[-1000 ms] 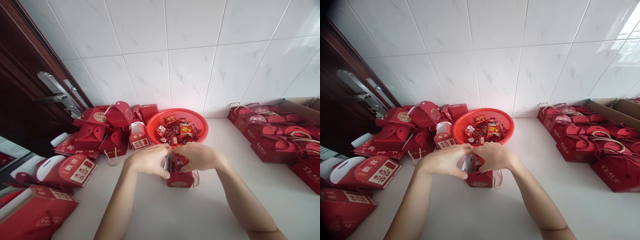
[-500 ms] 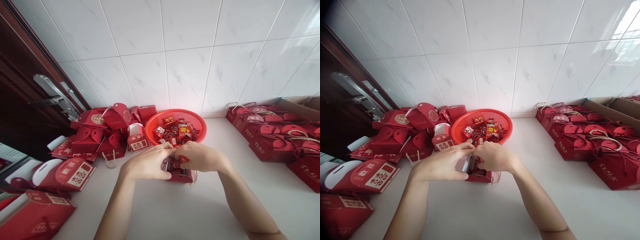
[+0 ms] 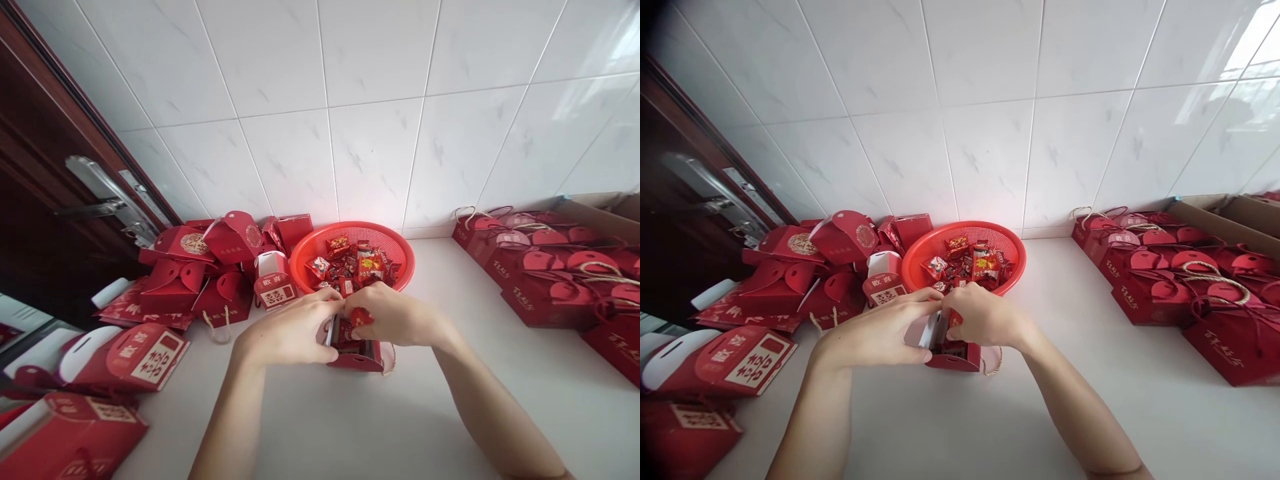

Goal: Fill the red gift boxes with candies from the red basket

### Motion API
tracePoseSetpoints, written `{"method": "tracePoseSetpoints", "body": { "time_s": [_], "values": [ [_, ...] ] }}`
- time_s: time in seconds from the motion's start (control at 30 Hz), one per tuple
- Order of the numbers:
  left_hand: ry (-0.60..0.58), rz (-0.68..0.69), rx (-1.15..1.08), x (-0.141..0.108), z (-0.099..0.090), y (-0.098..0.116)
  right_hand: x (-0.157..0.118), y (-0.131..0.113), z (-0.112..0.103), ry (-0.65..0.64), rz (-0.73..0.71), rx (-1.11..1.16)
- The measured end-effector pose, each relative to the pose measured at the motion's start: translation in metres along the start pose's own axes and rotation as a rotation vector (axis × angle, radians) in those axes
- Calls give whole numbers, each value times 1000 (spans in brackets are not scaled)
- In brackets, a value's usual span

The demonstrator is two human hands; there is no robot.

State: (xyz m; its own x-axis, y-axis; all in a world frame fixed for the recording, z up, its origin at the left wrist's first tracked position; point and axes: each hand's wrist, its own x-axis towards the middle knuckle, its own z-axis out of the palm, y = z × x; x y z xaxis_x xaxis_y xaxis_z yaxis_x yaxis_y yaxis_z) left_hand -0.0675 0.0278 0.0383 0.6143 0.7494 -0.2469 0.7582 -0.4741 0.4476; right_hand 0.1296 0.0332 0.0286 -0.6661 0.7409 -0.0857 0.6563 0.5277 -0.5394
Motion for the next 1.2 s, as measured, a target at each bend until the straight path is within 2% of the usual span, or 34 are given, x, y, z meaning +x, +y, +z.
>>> {"method": "tracePoseSetpoints", "body": {
  "time_s": [0.23, 0.37, 0.5, 0.67, 0.83, 0.93, 1.07, 1.2],
  "values": [
    [-17, -73, 30, -5, -6, -3, 7, -8, 13, 106, -20, 123],
    [-18, -71, 41, -7, -7, -4, 8, -8, 15, 66, -8, -44],
    [40, -70, 87, -6, -5, -5, 6, -4, 15, 48, 64, -187],
    [48, -7, 72, -3, -1, -7, -4, -6, 9, -3, 31, -222],
    [56, 10, 47, 0, 1, -9, -19, -4, -3, 54, -8, -168],
    [65, -30, 61, 2, 3, -11, -25, 1, -9, 92, -22, -165],
    [48, -77, 73, 4, 3, -13, -24, 0, -10, 8, 2, -198],
    [22, -31, 70, 6, 3, -13, -19, -3, 1, -88, 23, -251]
  ]
}}
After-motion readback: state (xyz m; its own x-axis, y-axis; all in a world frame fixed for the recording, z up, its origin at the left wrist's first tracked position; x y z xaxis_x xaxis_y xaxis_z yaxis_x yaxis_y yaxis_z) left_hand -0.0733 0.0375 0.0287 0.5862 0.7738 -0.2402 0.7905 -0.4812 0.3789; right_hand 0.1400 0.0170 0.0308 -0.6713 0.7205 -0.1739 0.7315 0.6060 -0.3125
